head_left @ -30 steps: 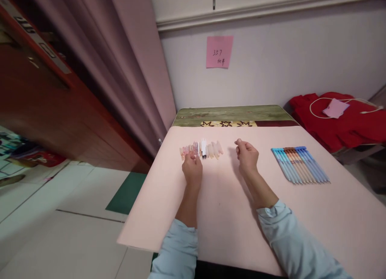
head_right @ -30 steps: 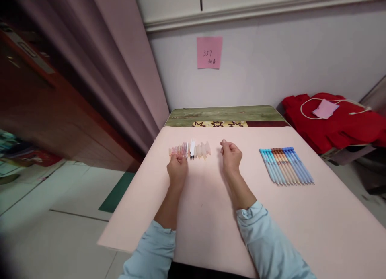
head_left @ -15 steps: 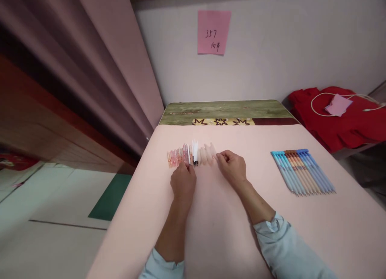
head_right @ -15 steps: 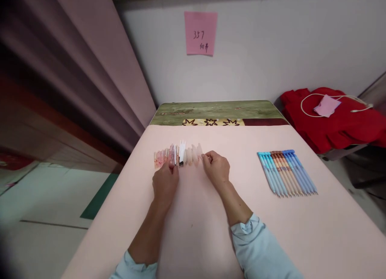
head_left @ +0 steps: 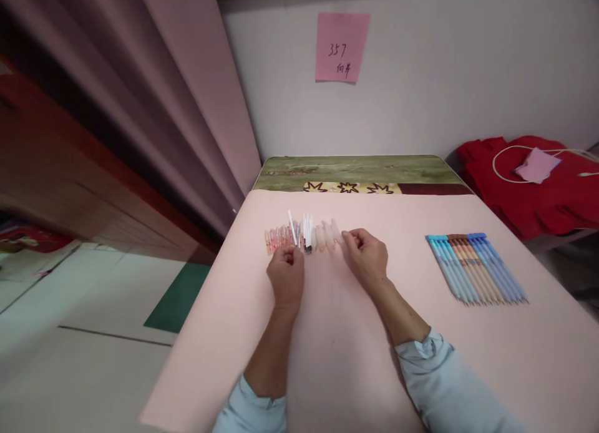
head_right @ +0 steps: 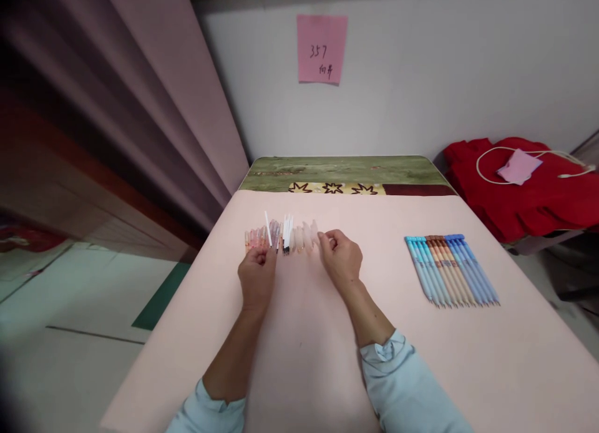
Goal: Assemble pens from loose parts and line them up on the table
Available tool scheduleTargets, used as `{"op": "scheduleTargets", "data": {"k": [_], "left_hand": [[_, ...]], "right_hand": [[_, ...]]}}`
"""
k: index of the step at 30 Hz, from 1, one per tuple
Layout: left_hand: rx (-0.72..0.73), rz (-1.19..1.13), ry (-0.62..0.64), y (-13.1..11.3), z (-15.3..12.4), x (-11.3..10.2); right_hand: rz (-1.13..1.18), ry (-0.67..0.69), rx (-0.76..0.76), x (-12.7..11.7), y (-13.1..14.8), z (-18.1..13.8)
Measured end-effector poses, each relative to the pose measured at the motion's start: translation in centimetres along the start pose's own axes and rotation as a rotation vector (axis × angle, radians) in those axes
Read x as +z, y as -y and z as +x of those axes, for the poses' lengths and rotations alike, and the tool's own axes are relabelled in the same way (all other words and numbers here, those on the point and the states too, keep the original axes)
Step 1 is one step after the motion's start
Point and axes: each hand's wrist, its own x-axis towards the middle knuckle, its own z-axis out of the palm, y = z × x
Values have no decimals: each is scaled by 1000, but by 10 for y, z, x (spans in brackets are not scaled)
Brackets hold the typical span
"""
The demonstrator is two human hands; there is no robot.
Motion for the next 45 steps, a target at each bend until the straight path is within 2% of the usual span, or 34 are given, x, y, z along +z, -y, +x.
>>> {"op": "scheduleTargets", "data": {"k": [2, 3, 6, 8, 12, 15, 18, 20, 22, 25, 28, 33, 35, 38, 40, 43, 45], "left_hand": [[74, -130, 18, 0, -8, 7], [124, -149, 60, 0, -12, 10], [256, -114, 167, 1, -21, 18], [321, -58, 188, 3, -23, 20], [408, -3, 225, 6, -23, 17], [382, -56, 284, 4, -23, 14], [207, -232, 244, -5, -18, 15], [54, -390, 165, -12, -12, 20], [-66, -555, 147, -20, -5, 28], [-152, -740, 267, -25, 0, 39], [-169, -796, 391, -25, -1, 42], [-216, -828, 446, -21, 4, 34], [-253, -882, 401, -20, 12, 28], [-300, -1007, 330, -15, 27, 19], [-341, -1102, 380, -11, 36, 14], [-368, -1169, 470, -10, 40, 10], [-358, -1167, 504, -11, 38, 9]], "right_hand": [[167, -41, -47, 0, 3, -2], [267, -9, -73, 1, 4, -3], [544, 197, -87, 7, 8, -7], [637, 281, -57, 12, 8, -8], [693, 347, -37, 16, 8, -8], [721, 338, -10, 14, 8, -6], [745, 181, 68, 11, 9, -3], [695, 41, 69, 9, 8, 0], [601, -7, 9, 8, 7, 1], [476, 122, -124, 6, 8, 0], [431, 253, -197, 7, 9, -2], [436, 305, -219, 8, 7, -3], [369, 228, -191, 7, 4, -2], [189, 30, -170, 5, 0, 0], [44, -2, -267, 7, -2, 2], [-147, 94, -510, 12, -7, 2], [-214, 146, -591, 16, -10, 2]]}}
